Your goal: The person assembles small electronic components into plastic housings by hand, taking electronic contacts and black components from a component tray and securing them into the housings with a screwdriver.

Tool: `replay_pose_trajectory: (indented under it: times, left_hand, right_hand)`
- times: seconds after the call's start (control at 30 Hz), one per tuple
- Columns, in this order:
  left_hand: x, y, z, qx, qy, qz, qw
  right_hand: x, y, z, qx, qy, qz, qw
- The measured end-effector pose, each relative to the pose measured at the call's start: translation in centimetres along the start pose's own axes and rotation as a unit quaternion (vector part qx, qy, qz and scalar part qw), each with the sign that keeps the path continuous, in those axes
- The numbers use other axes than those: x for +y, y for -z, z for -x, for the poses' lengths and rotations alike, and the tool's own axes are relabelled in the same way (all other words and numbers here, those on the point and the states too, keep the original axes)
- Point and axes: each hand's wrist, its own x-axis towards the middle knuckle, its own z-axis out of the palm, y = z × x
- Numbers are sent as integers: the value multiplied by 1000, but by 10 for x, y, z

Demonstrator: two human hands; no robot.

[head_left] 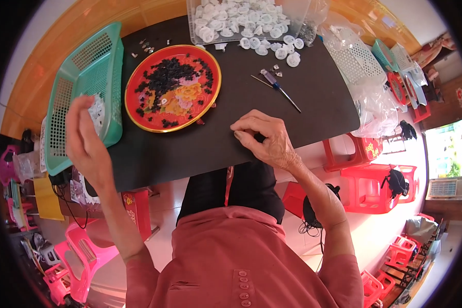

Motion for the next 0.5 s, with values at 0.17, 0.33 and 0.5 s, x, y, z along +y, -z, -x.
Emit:
replay_pose_trajectory:
  times: [0.17,0.33,0.5]
  left_hand:
    - [61,-53,66,-194,86,282,935]
    - [56,-105,118,-317,208,420,825]
    - [58,-109,117,-352,155,364,848]
  right_hand:
    - [0,9,-10,8,-20,-30,999]
    - [26,60,-53,123,42,134,982]
    - [87,129,-77,195,-30,256,946]
